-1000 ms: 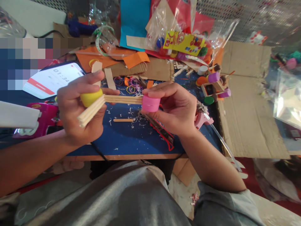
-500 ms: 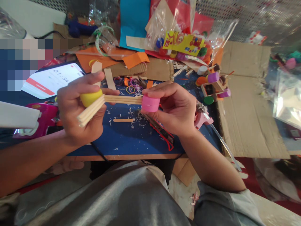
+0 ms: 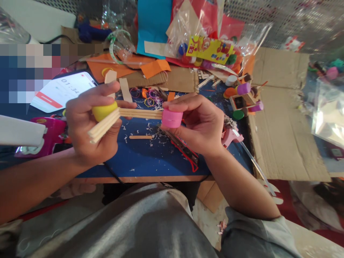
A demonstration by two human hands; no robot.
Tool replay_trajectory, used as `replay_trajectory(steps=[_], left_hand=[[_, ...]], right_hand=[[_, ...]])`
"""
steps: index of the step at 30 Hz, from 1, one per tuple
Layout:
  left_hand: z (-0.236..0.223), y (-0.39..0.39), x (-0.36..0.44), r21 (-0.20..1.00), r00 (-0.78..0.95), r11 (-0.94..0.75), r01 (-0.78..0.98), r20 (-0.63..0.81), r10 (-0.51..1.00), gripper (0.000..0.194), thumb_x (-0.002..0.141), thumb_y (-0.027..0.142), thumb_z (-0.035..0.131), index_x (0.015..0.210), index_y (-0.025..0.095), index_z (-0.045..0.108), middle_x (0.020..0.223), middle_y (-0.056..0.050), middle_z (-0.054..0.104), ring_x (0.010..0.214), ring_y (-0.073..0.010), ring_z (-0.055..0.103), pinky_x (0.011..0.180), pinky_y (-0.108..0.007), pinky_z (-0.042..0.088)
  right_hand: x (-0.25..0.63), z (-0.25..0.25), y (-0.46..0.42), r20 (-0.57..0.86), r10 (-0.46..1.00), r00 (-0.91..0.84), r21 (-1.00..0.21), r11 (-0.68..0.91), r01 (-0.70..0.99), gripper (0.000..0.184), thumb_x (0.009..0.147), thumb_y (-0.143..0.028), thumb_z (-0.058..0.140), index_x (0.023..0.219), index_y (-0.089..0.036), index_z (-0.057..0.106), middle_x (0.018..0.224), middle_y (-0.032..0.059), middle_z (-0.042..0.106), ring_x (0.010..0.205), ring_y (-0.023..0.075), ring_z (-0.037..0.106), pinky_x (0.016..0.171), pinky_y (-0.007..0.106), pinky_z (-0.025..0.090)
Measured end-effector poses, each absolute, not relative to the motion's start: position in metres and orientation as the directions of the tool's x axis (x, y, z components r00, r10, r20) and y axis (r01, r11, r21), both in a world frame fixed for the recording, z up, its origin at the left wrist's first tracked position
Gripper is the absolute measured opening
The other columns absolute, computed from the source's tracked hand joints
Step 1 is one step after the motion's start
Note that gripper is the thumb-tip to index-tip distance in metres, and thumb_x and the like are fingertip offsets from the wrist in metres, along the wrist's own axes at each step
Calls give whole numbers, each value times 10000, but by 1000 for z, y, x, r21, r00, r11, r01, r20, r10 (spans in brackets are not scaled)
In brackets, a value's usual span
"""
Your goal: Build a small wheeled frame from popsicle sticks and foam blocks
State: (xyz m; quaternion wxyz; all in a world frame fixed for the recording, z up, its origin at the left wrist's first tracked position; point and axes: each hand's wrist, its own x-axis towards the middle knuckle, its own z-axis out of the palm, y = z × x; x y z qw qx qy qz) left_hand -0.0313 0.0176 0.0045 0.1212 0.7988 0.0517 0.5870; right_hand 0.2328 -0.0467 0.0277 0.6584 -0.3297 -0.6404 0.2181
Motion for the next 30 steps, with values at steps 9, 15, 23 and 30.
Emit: replay_trajectory(steps=[9,15,23,30], left_hand=[[-1,14,-41,467,376,-884,2,819,434,491,1197,514,632,1654,375,520,1728,-111,646,1465,-442,791,1035,-603,827],[1,19,-40,339,390,-940,-27,870,303,566,1197,418,645,1718,317,451,1747,-138,603,1484,-424,775,965,-536,840],[7,13,-37,336,340,-942,0,886,316,531,1173,334,653,1686,318,518,1672,-137,666,1454,-440,795,886,-498,861],[0,19,-45,436,413,-900,14,817,402,507,1186,493,639,1655,361,499,1729,-111,635,1532,-453,744,1009,-560,836]], right_hand=[[230,28,-49,678,727,111,-735,669,108,411,709,-260,1119,1036,-336,883,1001,-3,895,935,245,873,869,416,781],[232,26,-46,719,692,62,-695,716,64,464,728,-222,1128,1119,-336,905,1063,4,908,975,241,873,889,411,766],[234,26,-50,629,768,123,-775,606,178,434,678,-336,1160,938,-385,816,992,-9,875,967,283,845,873,479,776],[231,27,-48,713,696,84,-700,701,135,384,766,-365,1110,1083,-386,895,1017,-5,905,919,253,875,828,444,779]])
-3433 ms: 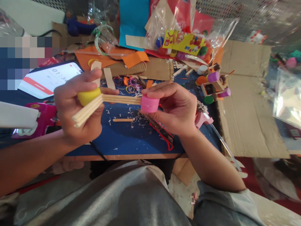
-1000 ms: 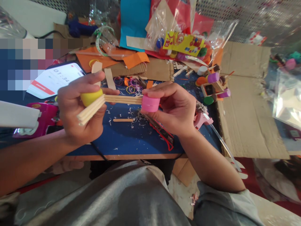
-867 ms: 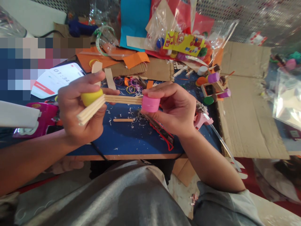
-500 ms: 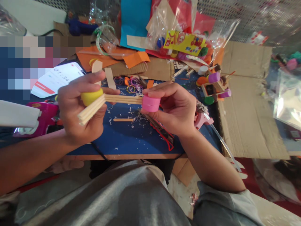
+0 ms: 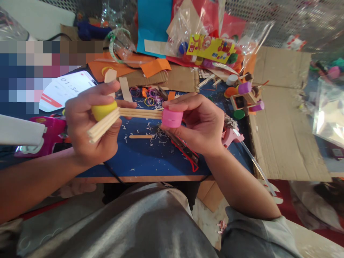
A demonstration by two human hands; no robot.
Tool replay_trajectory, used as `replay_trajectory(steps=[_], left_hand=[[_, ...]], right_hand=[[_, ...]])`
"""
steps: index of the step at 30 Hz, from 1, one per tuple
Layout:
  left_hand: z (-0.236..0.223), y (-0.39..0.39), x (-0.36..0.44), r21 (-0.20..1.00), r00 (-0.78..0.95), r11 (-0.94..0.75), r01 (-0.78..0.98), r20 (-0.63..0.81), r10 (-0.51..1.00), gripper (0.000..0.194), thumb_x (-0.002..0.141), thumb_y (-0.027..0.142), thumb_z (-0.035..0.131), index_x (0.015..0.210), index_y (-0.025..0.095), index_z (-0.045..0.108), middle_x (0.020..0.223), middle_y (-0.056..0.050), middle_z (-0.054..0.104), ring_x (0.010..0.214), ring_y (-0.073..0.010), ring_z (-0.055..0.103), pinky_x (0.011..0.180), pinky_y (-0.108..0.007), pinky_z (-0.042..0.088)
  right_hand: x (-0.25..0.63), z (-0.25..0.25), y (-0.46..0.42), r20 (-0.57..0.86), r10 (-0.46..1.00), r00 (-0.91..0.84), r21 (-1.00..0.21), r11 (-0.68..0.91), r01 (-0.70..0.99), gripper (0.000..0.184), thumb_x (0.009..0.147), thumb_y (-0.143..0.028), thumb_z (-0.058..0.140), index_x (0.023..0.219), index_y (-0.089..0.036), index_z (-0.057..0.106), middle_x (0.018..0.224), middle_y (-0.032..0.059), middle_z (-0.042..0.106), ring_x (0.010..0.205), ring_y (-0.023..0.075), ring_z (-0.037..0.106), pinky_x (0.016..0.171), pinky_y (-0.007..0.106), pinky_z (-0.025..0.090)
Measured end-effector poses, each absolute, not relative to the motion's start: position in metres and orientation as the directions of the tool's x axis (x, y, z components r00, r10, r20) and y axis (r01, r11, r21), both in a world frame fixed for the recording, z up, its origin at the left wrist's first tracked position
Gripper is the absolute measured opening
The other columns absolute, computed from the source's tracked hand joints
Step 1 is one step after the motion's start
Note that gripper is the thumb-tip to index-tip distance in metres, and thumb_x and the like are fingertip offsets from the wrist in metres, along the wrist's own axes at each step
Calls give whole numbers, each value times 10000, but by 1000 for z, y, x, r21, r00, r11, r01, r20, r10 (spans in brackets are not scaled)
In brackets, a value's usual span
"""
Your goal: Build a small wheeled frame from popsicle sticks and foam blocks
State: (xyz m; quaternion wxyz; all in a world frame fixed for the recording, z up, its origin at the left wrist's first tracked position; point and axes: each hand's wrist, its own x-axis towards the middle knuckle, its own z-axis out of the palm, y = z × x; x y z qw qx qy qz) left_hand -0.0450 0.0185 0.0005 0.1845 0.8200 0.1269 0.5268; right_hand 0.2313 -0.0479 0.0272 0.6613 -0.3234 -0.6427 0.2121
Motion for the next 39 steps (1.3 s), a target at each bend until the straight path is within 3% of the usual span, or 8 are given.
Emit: replay_trajectory(steps=[6,11,17,23,28,34,39], left_hand=[[4,16,-42,386,404,-922,39,837,368,480,1201,396,612,1657,298,496,1715,-124,635,1523,-409,751,943,-478,848],[9,9,-34,417,338,-908,43,849,406,454,1189,526,636,1599,343,567,1645,-119,685,1465,-425,792,910,-484,857],[14,4,-30,371,306,-927,51,878,368,379,1210,329,620,1581,265,580,1587,-125,719,1413,-368,826,902,-415,840],[16,2,-30,406,283,-911,66,868,408,384,1181,357,672,1559,303,629,1570,-118,747,1387,-355,828,912,-439,842],[21,-3,-29,457,271,-889,-13,858,437,389,1156,275,709,1543,253,675,1569,-143,750,1415,-351,807,987,-465,827],[21,-4,-30,488,294,-873,9,833,468,333,1166,335,730,1487,277,661,1590,-118,741,1415,-371,813,962,-466,815],[14,-4,-28,586,317,-810,12,766,559,371,1179,473,686,1529,358,637,1580,-118,738,1493,-388,777,1049,-536,806]], right_hand=[[233,26,-48,680,729,81,-732,666,145,432,727,-311,1129,1068,-397,878,1032,-18,918,937,271,873,873,465,787],[233,28,-49,682,725,93,-731,670,130,419,712,-346,1143,1014,-352,851,994,-13,886,923,249,864,852,432,781],[234,31,-54,640,763,87,-763,618,193,386,758,-353,1124,991,-347,816,1030,6,860,1006,259,841,914,440,764],[232,35,-54,654,753,77,-754,640,147,361,780,-321,1120,1030,-357,862,1034,6,886,966,257,860,887,438,771],[233,37,-55,653,757,30,-755,647,100,408,771,-277,1133,1096,-359,899,1067,1,908,999,253,875,916,430,749],[232,39,-57,652,757,50,-757,646,96,353,817,-261,1105,1108,-324,916,1077,25,914,1002,234,872,933,399,750],[232,38,-56,580,811,78,-813,571,114,402,751,-388,1147,1019,-329,854,1072,2,887,999,244,862,892,425,765]])
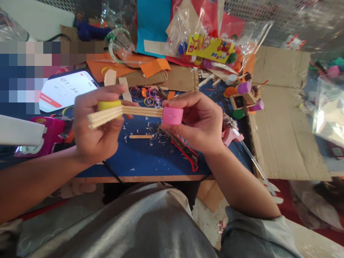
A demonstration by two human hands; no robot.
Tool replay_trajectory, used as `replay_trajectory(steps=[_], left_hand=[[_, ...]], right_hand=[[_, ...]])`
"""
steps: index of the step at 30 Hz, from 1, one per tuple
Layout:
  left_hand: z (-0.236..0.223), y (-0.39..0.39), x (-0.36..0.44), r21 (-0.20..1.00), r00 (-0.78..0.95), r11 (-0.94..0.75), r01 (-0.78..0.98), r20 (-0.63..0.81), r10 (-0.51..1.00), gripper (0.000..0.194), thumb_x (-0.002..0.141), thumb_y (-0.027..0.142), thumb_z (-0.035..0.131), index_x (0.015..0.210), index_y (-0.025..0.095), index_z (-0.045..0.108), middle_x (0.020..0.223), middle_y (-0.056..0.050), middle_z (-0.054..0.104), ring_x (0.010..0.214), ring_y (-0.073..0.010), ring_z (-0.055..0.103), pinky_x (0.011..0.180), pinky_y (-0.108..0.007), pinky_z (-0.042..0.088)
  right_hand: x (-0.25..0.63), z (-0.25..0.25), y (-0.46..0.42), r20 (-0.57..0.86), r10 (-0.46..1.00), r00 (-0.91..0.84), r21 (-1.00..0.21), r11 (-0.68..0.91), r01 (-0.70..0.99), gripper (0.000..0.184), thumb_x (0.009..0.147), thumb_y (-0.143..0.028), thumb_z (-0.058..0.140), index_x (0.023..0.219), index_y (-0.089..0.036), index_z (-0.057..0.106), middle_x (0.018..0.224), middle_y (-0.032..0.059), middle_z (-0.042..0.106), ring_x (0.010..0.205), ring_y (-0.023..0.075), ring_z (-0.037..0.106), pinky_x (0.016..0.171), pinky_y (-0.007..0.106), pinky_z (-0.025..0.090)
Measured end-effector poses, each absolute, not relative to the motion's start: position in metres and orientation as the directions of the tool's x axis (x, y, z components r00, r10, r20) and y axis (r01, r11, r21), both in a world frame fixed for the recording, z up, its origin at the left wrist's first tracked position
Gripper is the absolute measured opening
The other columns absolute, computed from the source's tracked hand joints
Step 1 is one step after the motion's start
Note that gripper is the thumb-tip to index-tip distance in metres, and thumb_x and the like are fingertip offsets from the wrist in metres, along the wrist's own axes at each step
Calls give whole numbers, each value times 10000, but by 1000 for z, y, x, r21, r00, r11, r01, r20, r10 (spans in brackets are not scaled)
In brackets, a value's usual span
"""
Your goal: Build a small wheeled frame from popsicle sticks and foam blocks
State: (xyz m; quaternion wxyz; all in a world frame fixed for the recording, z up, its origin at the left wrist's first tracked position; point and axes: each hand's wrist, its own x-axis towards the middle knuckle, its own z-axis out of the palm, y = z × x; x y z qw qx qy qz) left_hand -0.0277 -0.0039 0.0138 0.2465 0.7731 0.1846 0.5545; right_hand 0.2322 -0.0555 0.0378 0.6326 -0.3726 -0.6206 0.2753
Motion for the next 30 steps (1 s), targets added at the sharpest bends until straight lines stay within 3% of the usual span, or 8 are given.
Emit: replay_trajectory(steps=[6,8,11,15,19,26,30], left_hand=[[6,-1,-26,610,313,-792,16,749,584,396,1185,507,695,1546,350,645,1524,-124,733,1453,-387,784,1130,-608,756],[4,0,-26,602,302,-799,13,759,577,409,1171,488,721,1544,332,663,1482,-136,729,1373,-371,802,991,-539,785],[-1,2,-28,619,303,-785,28,743,596,420,1162,463,729,1541,296,663,1389,-145,747,1090,-283,820,765,-408,744],[-8,3,-31,667,312,-745,5,707,635,432,1157,483,734,1544,316,636,1301,-109,742,898,-198,748,698,-340,690],[-8,1,-31,683,315,-730,-4,694,647,427,1155,501,735,1537,344,629,1268,-93,725,905,-201,745,714,-335,692],[-5,-2,-29,722,300,-687,82,639,708,623,1055,796,743,1472,344,646,1231,-108,726,901,-258,777,743,-424,755],[-6,-3,-29,752,320,-656,63,608,727,603,1068,785,725,1477,349,640,1266,-122,741,999,-301,833,827,-461,792]], right_hand=[[232,35,-54,519,848,109,-854,519,35,426,732,-381,1159,1031,-334,860,1041,-15,889,940,207,852,827,359,750],[233,35,-55,488,866,112,-872,488,27,430,726,-363,1163,1035,-325,866,1041,-14,899,916,199,851,815,345,754],[236,35,-54,412,906,99,-911,412,19,463,703,-366,1177,1037,-310,862,1035,-9,906,908,194,852,825,329,763],[240,33,-52,326,941,94,-945,326,13,536,654,-440,1198,1027,-297,840,1017,-9,896,904,193,850,841,325,771],[241,31,-49,305,949,79,-952,307,-14,551,624,-449,1209,1010,-286,851,985,-2,884,873,188,844,809,313,760],[240,29,-48,278,958,75,-960,280,-14,522,656,-469,1190,992,-279,838,938,-5,865,827,187,821,743,313,735],[241,28,-48,264,963,60,-964,265,-20,513,692,-444,1176,1020,-268,824,956,-5,857,833,171,812,756,295,722]])
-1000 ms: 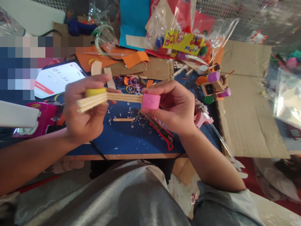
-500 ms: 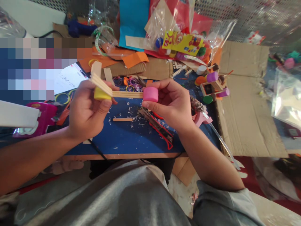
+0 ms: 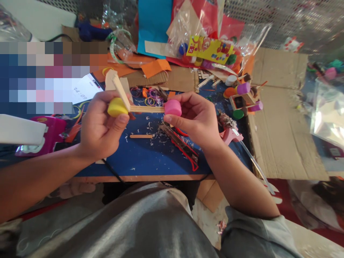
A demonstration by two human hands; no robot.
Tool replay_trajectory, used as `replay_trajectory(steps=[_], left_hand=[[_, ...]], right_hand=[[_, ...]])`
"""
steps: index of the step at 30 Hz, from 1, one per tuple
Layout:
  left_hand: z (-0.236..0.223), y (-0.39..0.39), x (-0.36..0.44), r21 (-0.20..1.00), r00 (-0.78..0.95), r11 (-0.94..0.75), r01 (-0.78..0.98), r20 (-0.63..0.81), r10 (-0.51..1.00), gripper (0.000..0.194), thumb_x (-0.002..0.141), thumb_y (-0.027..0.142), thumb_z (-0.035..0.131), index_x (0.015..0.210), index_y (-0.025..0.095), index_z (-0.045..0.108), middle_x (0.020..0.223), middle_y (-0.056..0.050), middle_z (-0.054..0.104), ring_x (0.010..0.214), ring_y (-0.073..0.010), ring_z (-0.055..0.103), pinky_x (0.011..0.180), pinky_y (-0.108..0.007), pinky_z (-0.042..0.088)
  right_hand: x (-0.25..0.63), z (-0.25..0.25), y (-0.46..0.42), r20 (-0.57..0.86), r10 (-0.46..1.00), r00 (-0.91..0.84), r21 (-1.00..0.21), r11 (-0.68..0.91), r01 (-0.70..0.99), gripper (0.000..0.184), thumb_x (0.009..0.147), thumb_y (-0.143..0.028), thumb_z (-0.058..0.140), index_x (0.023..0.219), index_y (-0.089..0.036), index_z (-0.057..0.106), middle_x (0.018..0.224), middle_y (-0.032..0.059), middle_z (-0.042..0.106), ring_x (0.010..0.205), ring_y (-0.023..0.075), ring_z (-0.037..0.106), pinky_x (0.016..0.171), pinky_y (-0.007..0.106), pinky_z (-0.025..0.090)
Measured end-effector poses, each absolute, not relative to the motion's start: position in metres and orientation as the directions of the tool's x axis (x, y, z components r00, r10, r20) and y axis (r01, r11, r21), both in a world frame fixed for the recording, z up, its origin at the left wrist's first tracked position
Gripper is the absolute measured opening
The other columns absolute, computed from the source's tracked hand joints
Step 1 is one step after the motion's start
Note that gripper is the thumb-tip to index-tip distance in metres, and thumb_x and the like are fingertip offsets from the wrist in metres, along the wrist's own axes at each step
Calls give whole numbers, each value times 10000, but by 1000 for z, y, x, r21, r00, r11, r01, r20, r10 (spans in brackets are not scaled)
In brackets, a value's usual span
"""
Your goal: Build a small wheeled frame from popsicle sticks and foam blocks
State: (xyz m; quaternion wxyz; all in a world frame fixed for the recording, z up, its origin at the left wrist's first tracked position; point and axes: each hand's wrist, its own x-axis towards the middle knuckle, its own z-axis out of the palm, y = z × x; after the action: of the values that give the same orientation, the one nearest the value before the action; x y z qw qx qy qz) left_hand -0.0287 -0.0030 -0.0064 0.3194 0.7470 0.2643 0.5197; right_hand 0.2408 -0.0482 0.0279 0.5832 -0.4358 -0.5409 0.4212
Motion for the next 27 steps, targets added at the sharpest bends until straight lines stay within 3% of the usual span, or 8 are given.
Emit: replay_trajectory(steps=[7,13,19,27], left_hand=[[-4,-10,-32,770,342,-635,54,584,736,506,1110,627,761,1503,340,621,1256,-94,748,891,-240,811,740,-402,766],[11,-15,-34,759,323,-629,164,562,762,436,1077,648,807,1287,284,692,1223,-83,807,940,-257,825,837,-429,741],[17,-15,-33,666,301,-721,191,660,689,317,1091,542,821,1191,277,679,1139,-59,840,933,-237,824,879,-422,721],[19,-17,-31,679,295,-706,201,646,704,362,1095,609,796,1173,276,678,1103,-62,858,915,-241,826,835,-435,726]], right_hand=[[236,27,-50,224,974,39,-971,226,-80,518,689,-369,1178,1057,-248,835,959,-7,852,804,157,804,768,288,716],[233,32,-55,236,971,24,-971,237,-42,551,670,-365,1186,1064,-238,823,1001,21,869,842,178,828,796,309,728],[231,36,-57,295,955,22,-955,295,-16,529,635,-346,1197,1041,-276,864,1011,18,884,885,203,838,820,333,742],[229,34,-58,295,955,38,-955,295,11,497,656,-374,1186,1022,-286,862,1028,25,891,914,229,852,832,368,764]])
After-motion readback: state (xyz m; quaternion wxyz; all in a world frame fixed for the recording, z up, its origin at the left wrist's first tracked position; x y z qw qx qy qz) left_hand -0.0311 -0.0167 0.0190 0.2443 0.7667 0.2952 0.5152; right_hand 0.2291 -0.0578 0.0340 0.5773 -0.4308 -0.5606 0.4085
